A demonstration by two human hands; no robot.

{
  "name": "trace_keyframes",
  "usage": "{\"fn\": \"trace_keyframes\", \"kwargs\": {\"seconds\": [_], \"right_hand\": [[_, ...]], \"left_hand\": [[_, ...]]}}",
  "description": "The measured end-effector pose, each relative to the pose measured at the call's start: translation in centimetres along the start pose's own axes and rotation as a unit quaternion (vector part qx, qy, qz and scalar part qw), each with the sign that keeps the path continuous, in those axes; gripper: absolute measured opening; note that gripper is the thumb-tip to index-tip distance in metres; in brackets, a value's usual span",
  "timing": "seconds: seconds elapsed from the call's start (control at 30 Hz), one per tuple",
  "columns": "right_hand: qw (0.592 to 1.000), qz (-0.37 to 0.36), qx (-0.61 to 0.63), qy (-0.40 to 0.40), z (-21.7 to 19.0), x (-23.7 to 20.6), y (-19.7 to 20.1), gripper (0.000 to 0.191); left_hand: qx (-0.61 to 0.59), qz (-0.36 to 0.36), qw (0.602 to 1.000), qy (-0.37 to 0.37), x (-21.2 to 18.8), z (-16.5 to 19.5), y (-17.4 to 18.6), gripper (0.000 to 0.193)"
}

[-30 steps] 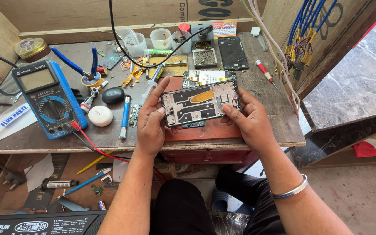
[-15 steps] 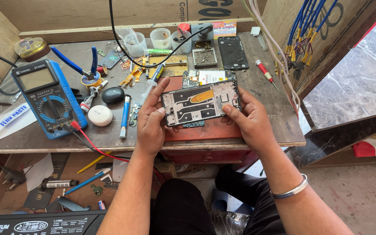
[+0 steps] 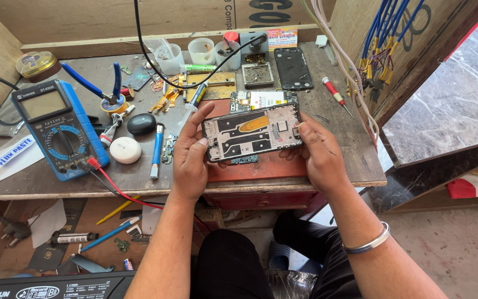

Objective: The person heats a phone motherboard with a hot air gun over the work mat, then sets the board down and handles small components on it. They then pick up a disassembled phone midframe, align the motherboard into it, and press the board into the frame while turning the assembly over.

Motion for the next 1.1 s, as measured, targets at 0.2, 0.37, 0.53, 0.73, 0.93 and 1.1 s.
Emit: {"fn": "trace_keyframes", "kwargs": {"seconds": [0.2,0.37,0.53,0.73,0.93,1.1], "right_hand": [[1.000,0.000,0.007,0.005,0.22,0.01,0.13,0.060],[1.000,0.001,0.013,0.002,0.22,-0.03,0.08,0.059],[1.000,0.003,0.012,-0.001,0.04,-0.03,-0.04,0.058],[1.000,0.002,-0.003,-0.002,-0.19,-0.08,-0.12,0.058],[1.000,0.004,0.011,-0.003,-0.02,-0.01,-0.09,0.057],[1.000,0.005,0.012,-0.002,0.14,0.10,0.16,0.050]], "left_hand": [[-0.013,0.004,1.000,0.002,0.01,-0.24,0.17,0.060],[0.007,0.007,1.000,-0.006,0.03,-0.21,0.22,0.059],[-0.009,0.001,1.000,-0.007,0.04,-0.11,0.15,0.059],[0.006,0.005,1.000,-0.008,0.11,0.04,0.05,0.058],[0.014,0.007,1.000,-0.008,0.05,0.03,0.06,0.057],[0.000,0.005,1.000,-0.014,0.00,-0.19,0.28,0.054]]}}
Point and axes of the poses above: each hand's wrist, its own x-axis towards the middle knuckle, its own y-axis out of the back of the hand, z = x × y, the point moved 5 cm from there along x, towards the middle knuckle, and after that the axes turned 4 degrees about z, right-handed, at the moved point
